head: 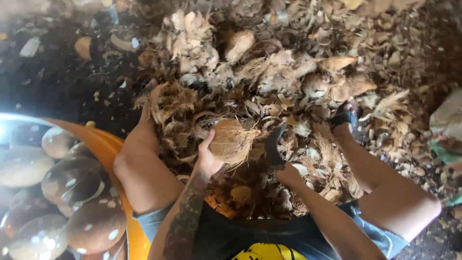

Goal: Peeling the outer husk of coconuts using a knife and placing the peeled coconuts into a large bucket.

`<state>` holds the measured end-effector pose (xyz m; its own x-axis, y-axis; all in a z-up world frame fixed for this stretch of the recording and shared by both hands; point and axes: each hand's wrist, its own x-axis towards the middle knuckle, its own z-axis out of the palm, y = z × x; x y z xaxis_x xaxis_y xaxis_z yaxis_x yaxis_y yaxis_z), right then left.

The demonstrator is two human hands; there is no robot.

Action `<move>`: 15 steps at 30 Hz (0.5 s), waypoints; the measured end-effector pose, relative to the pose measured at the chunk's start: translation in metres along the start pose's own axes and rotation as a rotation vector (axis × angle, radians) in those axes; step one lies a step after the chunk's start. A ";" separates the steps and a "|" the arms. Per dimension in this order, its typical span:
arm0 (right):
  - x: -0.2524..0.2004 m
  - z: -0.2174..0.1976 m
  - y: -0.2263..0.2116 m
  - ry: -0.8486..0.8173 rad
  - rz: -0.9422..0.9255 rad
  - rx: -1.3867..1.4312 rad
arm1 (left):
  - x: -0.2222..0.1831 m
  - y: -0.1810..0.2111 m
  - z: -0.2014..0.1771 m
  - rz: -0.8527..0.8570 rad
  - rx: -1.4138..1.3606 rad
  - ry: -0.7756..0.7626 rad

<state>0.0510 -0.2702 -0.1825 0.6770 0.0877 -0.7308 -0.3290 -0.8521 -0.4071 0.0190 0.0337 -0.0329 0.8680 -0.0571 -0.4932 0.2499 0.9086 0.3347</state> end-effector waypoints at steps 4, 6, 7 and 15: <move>-0.067 -0.063 -0.057 -0.042 -0.046 0.411 | 0.001 0.002 0.001 0.091 0.045 0.089; -0.117 -0.092 -0.082 -0.132 -0.136 0.715 | 0.000 -0.004 0.000 0.101 0.066 0.164; -0.139 -0.097 -0.089 -0.112 -0.336 0.693 | -0.003 -0.007 0.003 0.103 0.091 0.250; -0.320 -0.120 -0.164 0.001 -1.330 0.797 | 0.006 -0.013 -0.016 0.046 0.203 0.426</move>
<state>-0.0328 -0.2203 0.1835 0.7559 0.5314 0.3824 0.2365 0.3231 -0.9164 0.0140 0.0282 -0.0526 0.6378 0.1947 -0.7452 0.3307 0.8046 0.4933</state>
